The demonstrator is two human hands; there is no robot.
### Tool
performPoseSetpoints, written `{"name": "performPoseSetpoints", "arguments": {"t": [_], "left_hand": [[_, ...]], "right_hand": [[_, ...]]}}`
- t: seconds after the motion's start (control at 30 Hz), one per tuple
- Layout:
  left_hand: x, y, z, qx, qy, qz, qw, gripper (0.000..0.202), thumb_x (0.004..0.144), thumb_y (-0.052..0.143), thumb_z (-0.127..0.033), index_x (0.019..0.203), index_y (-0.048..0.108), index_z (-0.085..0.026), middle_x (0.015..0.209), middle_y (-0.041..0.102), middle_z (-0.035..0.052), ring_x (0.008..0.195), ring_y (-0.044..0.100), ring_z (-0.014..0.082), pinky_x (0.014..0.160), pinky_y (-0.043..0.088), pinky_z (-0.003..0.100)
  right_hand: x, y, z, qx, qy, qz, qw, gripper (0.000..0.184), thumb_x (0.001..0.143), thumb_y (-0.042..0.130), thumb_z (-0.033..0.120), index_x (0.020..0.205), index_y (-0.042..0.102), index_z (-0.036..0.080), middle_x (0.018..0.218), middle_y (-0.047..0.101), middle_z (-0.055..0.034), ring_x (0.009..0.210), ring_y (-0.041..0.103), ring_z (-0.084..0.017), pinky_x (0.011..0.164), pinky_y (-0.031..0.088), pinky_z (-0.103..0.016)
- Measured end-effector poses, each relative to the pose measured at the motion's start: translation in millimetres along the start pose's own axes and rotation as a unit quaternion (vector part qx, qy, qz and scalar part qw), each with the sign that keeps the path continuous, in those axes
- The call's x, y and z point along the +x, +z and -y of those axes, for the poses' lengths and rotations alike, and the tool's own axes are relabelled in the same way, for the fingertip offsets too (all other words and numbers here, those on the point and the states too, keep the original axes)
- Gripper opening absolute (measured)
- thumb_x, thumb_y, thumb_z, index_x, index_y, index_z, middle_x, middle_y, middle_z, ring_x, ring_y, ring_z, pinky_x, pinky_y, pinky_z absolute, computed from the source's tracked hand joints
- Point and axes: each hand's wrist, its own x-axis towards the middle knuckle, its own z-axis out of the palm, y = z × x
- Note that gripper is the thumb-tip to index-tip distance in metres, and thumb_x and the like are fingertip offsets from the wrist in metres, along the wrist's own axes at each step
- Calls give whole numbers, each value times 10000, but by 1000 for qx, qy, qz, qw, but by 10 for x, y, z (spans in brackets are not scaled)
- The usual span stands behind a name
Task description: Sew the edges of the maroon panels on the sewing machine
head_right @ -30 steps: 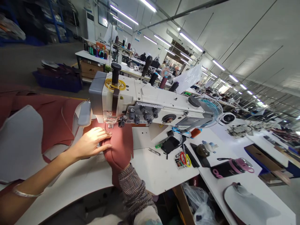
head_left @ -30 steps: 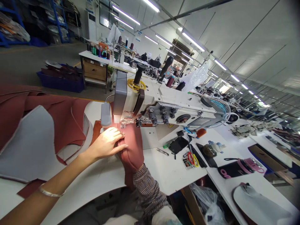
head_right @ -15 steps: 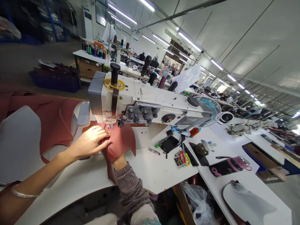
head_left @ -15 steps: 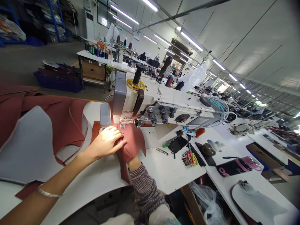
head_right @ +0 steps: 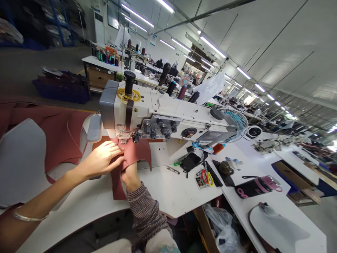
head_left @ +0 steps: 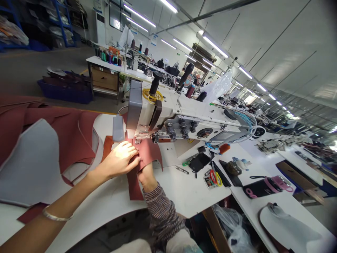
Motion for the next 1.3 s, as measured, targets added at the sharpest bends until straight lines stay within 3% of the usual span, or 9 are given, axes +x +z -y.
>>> {"name": "performPoseSetpoints", "arguments": {"t": [0.13, 0.23, 0.3, 0.43, 0.6, 0.83, 0.93, 1.1, 1.3], "left_hand": [[-19, 5, -22, 5, -28, -13, 1000, 344, 901, 589, -495, 930, 689, -167, 886, 709, 91, 909, 621, 294, 909, 457, 469], [-23, 21, -34, 20, -38, -28, 999, 393, 895, 595, -528, 966, 693, -155, 901, 712, 96, 933, 632, 303, 939, 444, 487], [-27, 34, -39, 32, -32, -40, 998, 381, 935, 560, -495, 987, 696, -143, 899, 715, 99, 942, 637, 299, 958, 434, 487], [-42, 56, -41, 42, -20, -56, 997, 312, 1002, 481, -380, 1005, 692, -151, 902, 719, 88, 930, 639, 267, 985, 420, 468], [-68, 120, -11, 44, -37, -66, 996, 260, 1012, 479, -330, 1006, 681, -167, 939, 723, 80, 951, 634, 252, 963, 422, 449], [-90, 184, 164, 7, -37, -87, 996, 239, 1016, 457, -257, 1008, 686, -188, 995, 732, 80, 941, 651, 235, 870, 457, 406], [-98, 220, 277, -9, -17, -98, 995, 251, 1021, 443, -241, 1023, 688, -187, 1001, 733, 77, 927, 668, 219, 830, 488, 367], [-135, 282, 390, -36, -9, -114, 993, 251, 1018, 467, -276, 1011, 707, -206, 1065, 745, 69, 1068, 679, 224, 886, 532, 344], [-141, 244, 416, -97, -43, -80, 991, 285, 1019, 436, -301, 1036, 704, -204, 1133, 733, 89, 1145, 660, 229, 992, 519, 366]], "right_hand": [[-9, 97, 24, 46, 5, 19, 999, 334, 809, 555, 472, 985, 683, 219, 1025, 739, -64, 1117, 642, -233, 1046, 510, -381], [5, 95, 28, 49, -7, -4, 999, 222, 733, 597, 405, 868, 649, 237, 892, 725, -50, 1040, 653, -242, 995, 538, -392], [17, 49, 13, 47, 17, -37, 998, 130, 669, 613, 306, 781, 606, 240, 831, 705, -41, 940, 666, -238, 939, 562, -398], [35, -54, -31, 47, 75, -77, 993, 139, 648, 625, 220, 774, 568, 236, 830, 694, -21, 732, 649, -191, 782, 607, -395], [64, -94, -38, 74, 74, -42, 994, 199, 667, 693, 249, 835, 594, 209, 869, 706, -11, 696, 655, -166, 718, 622, -377], [65, -158, 3, 52, 92, 8, 994, 247, 705, 741, 291, 872, 655, 130, 847, 718, -77, 706, 680, -176, 635, 589, -311], [107, -253, 25, 60, 81, -52, 994, 258, 719, 770, 331, 807, 614, 146, 717, 648, -16, 608, 629, -126, 533, 508, -224], [372, -355, 35, 143, 69, -197, 968, 314, 767, 769, 349, 718, 517, 169, 590, 479, 73, 473, 394, -33, 415, 268, -148], [591, -372, 50, 131, 88, -237, 959, 265, 773, 740, 250, 665, 508, 181, 572, 467, 66, 492, 392, -54, 447, 298, -165]]}}
